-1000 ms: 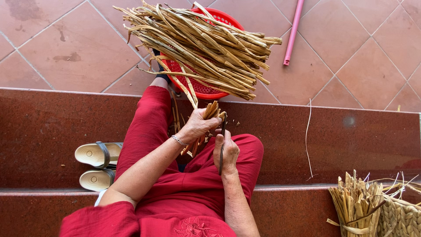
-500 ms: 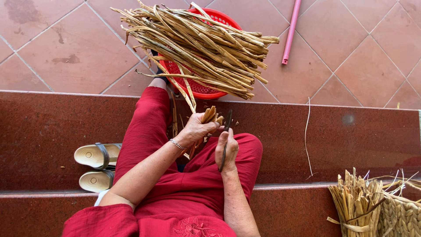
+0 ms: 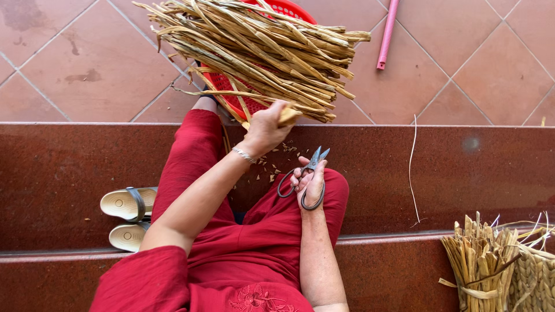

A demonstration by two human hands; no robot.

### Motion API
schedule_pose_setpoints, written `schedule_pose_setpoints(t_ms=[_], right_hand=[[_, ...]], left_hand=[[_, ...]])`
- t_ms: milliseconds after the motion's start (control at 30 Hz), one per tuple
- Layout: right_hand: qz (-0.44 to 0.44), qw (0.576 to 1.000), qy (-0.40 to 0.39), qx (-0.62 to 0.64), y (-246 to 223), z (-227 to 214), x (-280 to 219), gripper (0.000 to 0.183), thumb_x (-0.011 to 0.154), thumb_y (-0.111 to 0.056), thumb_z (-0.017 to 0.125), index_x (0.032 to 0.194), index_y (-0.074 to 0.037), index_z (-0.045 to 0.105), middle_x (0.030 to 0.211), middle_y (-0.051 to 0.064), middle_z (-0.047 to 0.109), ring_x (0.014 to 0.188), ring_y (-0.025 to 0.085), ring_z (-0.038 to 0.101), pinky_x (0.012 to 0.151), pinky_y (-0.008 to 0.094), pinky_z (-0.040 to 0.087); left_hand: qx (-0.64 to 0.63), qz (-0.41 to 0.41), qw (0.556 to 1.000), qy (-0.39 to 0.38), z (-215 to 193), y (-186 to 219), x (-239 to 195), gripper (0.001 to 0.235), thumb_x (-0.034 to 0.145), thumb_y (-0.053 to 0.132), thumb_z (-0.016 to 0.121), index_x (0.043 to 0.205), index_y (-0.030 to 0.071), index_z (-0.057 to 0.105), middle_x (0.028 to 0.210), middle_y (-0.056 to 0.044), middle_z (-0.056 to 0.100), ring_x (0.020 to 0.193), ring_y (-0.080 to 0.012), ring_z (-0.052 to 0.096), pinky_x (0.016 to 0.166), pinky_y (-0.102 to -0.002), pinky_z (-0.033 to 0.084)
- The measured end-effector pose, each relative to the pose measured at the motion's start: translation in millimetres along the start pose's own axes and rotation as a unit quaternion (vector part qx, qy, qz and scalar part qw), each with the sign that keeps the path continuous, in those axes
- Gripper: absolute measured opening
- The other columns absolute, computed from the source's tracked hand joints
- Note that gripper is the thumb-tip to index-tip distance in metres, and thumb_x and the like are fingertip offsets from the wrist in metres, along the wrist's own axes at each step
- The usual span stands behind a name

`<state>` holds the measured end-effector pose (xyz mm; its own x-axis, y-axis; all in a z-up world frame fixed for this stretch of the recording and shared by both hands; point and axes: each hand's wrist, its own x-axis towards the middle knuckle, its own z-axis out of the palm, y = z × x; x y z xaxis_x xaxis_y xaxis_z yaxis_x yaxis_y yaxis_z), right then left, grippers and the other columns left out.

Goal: The person is sitting on the floor, using scissors to trim and bundle dried plant material. They repeatedly cut the ends of the plant stalks and tie them into bundles.

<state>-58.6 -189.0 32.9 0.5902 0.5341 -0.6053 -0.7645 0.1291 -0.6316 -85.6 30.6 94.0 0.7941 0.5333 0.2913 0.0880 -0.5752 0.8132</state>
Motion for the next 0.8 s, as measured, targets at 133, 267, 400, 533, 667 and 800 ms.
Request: schedule_pose_setpoints(t_ms=[133,267,400,533,667,800], right_hand=[[-0.003,1.0,0.009,0.015,-2.2,0.6,-1.3,0.078,0.102,-0.071,0.028,0.126,-0.003,0.056,0.075,0.003,0.055,0.06,0.015,0.05,0.058,0.029,0.043],[-0.001,1.0,0.014,0.001,-2.9,2.0,-3.0,0.079,0.102,-0.07,0.029,0.128,-0.001,0.056,0.075,0.003,0.054,0.061,0.014,0.05,0.059,0.029,0.042],[-0.003,1.0,0.011,-0.014,-1.0,3.5,-1.4,0.081,0.102,-0.07,0.028,0.129,0.001,0.055,0.073,0.003,0.054,0.059,0.014,0.05,0.055,0.027,0.04],[-0.016,0.998,0.02,-0.052,0.9,1.7,3.8,0.079,0.101,-0.069,0.029,0.128,0.0,0.056,0.07,0.002,0.055,0.056,0.012,0.05,0.049,0.025,0.035],[-0.057,0.987,0.018,-0.149,6.9,3.4,6.5,0.071,0.104,-0.063,0.036,0.128,0.0,0.057,0.072,0.0,0.055,0.057,0.008,0.049,0.05,0.024,0.037],[-0.106,0.953,0.023,-0.284,8.0,16.4,4.7,0.064,0.104,-0.057,0.043,0.128,-0.001,0.061,0.074,-0.001,0.059,0.058,0.006,0.05,0.053,0.024,0.041]], left_hand=[[0.175,-0.061,0.972,-0.146,57.1,-14.8,33.9,0.011,0.098,0.018,0.071,0.094,0.009,0.066,0.086,-0.008,0.069,0.078,-0.0219,0.067,0.07,-0.038,0.055],[0.256,-0.001,0.961,-0.108,94.4,-35.2,50.6,0.002,0.084,0.011,0.071,0.085,0.011,0.071,0.099,-0.011,0.065,0.101,-0.0277,0.059,0.081,-0.042,0.051],[0.327,0.049,0.938,-0.108,111.9,-43.9,54.1,0.004,0.08,0.013,0.07,0.083,0.013,0.073,0.102,-0.01,0.065,0.106,-0.0286,0.056,0.082,-0.045,0.046],[0.261,0.046,0.962,-0.072,107.5,-42.4,56.9,0.007,0.08,0.01,0.069,0.087,0.009,0.069,0.1,-0.009,0.066,0.105,-0.0312,0.058,0.086,-0.047,0.046],[0.085,-0.027,0.993,-0.076,78.2,-30.8,52.4,0.016,0.09,0.012,0.071,0.1,0.002,0.063,0.094,-0.014,0.065,0.093,-0.0333,0.061,0.082,-0.047,0.048],[-0.126,-0.146,0.978,-0.079,29.7,-9.9,20.0,0.019,0.098,0.019,0.07,0.102,0.001,0.064,0.081,-0.007,0.064,0.073,-0.0202,0.059,0.067,-0.037,0.051]])
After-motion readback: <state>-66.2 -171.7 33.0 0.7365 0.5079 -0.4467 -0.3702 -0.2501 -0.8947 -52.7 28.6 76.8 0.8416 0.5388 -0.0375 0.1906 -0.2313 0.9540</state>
